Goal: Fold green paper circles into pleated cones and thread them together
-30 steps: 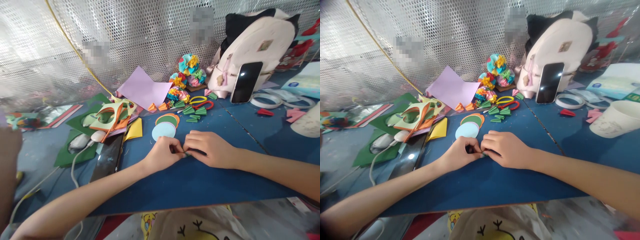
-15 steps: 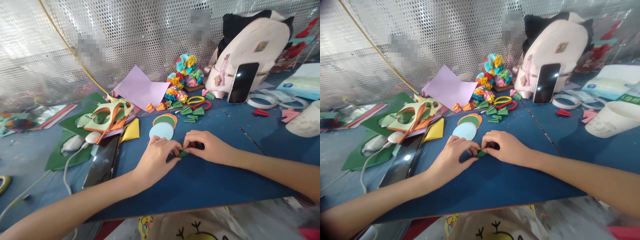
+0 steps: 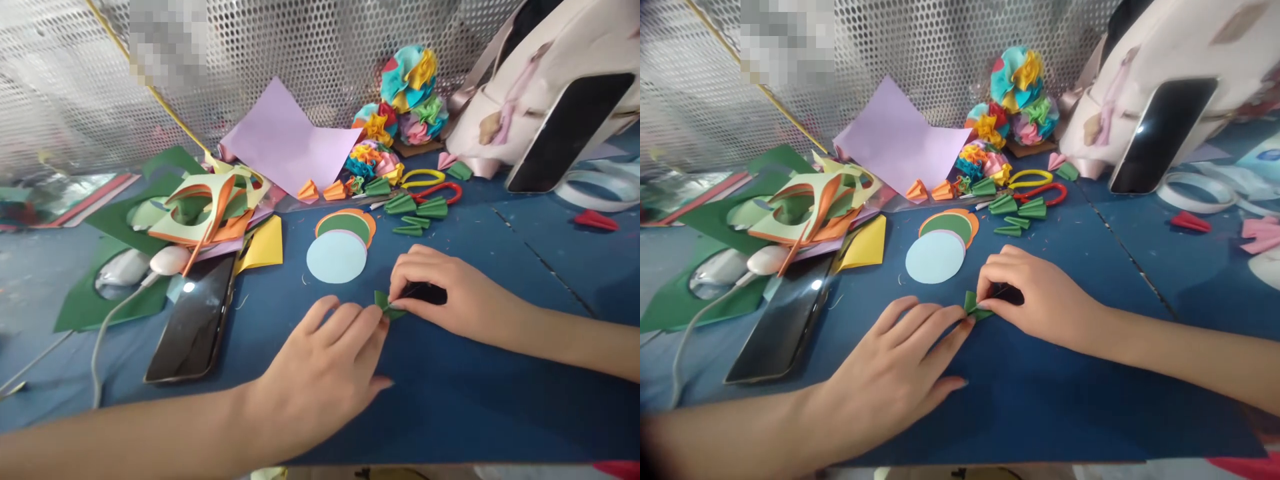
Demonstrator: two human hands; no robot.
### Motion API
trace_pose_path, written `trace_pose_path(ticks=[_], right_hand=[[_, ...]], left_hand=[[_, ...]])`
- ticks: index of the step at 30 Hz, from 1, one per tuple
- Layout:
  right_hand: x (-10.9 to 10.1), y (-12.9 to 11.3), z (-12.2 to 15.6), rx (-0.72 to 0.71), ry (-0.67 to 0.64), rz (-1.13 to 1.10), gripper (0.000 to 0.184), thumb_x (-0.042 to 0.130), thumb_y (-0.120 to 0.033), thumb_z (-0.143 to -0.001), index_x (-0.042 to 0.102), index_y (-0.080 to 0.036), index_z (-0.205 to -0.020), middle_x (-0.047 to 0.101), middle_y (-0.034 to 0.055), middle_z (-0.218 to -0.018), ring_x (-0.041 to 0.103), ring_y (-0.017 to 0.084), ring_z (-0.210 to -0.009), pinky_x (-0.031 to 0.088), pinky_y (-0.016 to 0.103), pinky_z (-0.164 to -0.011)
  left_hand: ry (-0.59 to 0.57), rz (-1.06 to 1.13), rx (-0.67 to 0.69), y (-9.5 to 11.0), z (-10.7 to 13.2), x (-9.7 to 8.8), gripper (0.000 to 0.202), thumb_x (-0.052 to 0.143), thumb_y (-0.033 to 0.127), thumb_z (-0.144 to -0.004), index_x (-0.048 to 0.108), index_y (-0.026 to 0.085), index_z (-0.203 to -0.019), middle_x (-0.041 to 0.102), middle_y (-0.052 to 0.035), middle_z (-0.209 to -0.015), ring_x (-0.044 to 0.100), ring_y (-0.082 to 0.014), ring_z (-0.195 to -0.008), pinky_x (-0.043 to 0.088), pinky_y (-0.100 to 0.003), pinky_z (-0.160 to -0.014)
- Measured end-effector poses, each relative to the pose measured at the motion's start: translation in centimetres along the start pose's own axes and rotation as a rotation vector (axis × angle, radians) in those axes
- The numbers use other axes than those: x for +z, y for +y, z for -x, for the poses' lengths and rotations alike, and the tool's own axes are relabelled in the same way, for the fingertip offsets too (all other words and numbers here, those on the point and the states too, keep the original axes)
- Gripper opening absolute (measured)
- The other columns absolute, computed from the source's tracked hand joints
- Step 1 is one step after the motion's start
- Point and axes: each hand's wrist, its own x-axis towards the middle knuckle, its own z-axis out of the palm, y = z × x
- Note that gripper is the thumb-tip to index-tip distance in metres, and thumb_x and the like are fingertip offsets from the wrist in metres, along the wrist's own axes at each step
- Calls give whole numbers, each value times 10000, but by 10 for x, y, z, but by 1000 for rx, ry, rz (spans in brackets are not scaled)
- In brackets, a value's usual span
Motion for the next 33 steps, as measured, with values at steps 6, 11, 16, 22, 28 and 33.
trace_pose_path(ticks=[6,11,16,22,28,33], right_hand=[[-8,7,-15,11,-124,3,62,635,-221,-858,606,-248,-810,633,4,-872,536,194,-886,422,324,-757],[-6,5,-13,-20,-91,40,33,604,-216,-869,606,-246,-856,658,26,-906,582,214,-895,457,348,-743],[7,-11,17,-208,-24,257,510,532,-199,-882,460,-220,-1386,609,83,-1319,562,278,-1183,456,436,-963],[11,-8,37,-371,-111,322,697,573,-258,-849,336,-101,-1486,480,106,-1446,558,288,-1237,541,408,-940],[4,6,40,-352,-221,253,741,603,-273,-861,280,-141,-1514,462,62,-1456,527,266,-1278,549,387,-988],[-2,14,42,-372,-264,237,735,611,-237,-860,284,-135,-1511,445,62,-1464,496,254,-1308,487,359,-1074]], left_hand=[[10,55,66,-8,-1,2,467,491,395,-957,557,76,-1291,626,-70,-1254,514,-212,-1143,313,-367,-1036],[41,57,57,-10,-3,0,445,489,399,-953,599,86,-1250,661,-71,-1205,541,-202,-1104,333,-341,-1027],[88,78,30,-10,-3,6,397,529,420,-920,671,116,-1132,687,-52,-1136,539,-201,-1107,340,-327,-1048],[72,73,-6,-8,0,9,320,552,399,-907,690,171,-1083,702,-18,-1054,572,-180,-1060,374,-308,-1035],[151,95,-55,-8,5,5,225,550,294,-937,713,200,-1061,726,53,-1063,602,-99,-983,434,-206,-929],[145,97,-18,-11,7,5,228,515,287,-962,713,206,-1040,718,73,-1113,580,-94,-1054,434,-200,-925]])
